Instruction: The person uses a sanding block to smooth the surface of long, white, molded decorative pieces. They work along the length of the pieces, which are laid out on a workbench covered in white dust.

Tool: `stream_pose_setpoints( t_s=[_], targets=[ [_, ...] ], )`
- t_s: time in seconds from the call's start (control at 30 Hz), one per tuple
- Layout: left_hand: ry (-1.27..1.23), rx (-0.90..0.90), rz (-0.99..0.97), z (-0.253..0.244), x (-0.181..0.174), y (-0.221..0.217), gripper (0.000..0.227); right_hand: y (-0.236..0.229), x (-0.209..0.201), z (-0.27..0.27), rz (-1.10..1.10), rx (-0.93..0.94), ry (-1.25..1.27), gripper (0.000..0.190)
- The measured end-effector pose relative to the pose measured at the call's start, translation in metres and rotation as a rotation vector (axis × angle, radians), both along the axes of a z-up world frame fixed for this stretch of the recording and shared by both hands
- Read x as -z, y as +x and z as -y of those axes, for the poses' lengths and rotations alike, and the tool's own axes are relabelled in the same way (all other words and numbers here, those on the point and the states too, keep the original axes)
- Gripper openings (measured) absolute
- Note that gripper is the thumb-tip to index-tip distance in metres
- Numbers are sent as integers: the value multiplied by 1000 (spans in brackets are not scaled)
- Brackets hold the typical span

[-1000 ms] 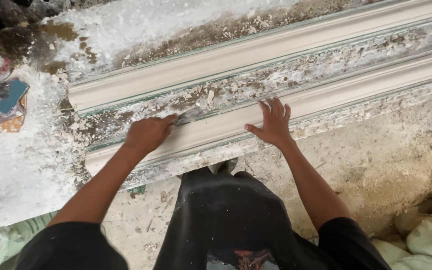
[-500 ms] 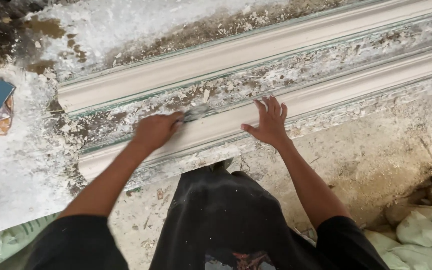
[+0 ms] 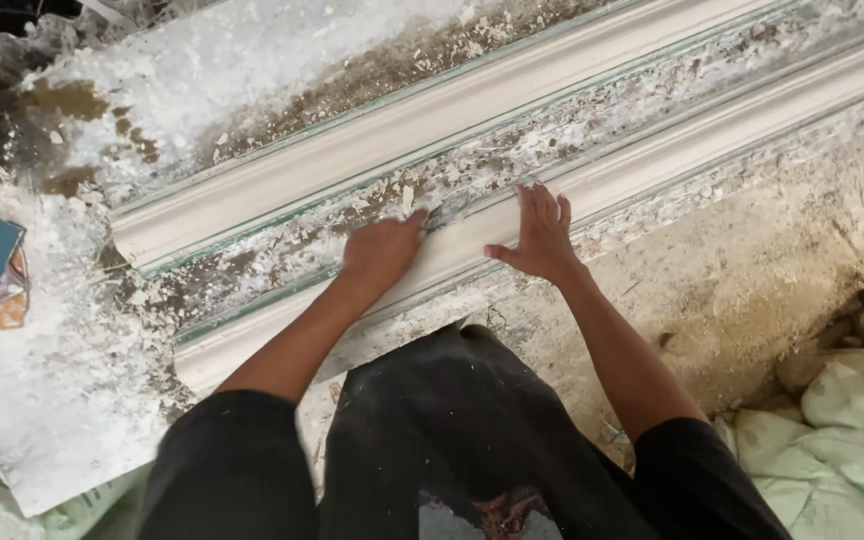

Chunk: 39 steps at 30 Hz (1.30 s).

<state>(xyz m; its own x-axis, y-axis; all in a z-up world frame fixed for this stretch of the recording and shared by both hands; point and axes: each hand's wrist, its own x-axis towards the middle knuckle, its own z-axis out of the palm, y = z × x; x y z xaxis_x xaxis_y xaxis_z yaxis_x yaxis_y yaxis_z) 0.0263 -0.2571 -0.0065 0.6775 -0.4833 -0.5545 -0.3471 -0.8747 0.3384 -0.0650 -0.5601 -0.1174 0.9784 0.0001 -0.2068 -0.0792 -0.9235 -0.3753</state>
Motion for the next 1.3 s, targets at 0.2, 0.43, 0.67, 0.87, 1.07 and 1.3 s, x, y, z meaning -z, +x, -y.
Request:
stream_pose_setpoints(
  t_s=[0.2,0.43,0.67,0.87,1.07,1.3],
  targets=[
    [-130,208,145,-44,-4,18,45,1,-11,-5,-69,47,3,134],
    [-2,545,472,-113,-6,-32,54,4,-18,-7,-107,74,8,131],
    [-64,518,646,-100,10,-55,60,5,-14,-7,-129,62,-6,131],
    [-118,506,689,-107,3,-60,55,2,-17,-11,-118,61,-10,129],
    [-173,465,661,-92,19,-51,58,6,-20,-7,-99,67,-20,125],
    [-205,457,514,-67,27,-41,54,4,-19,-10,-93,64,-17,128]
  ],
)
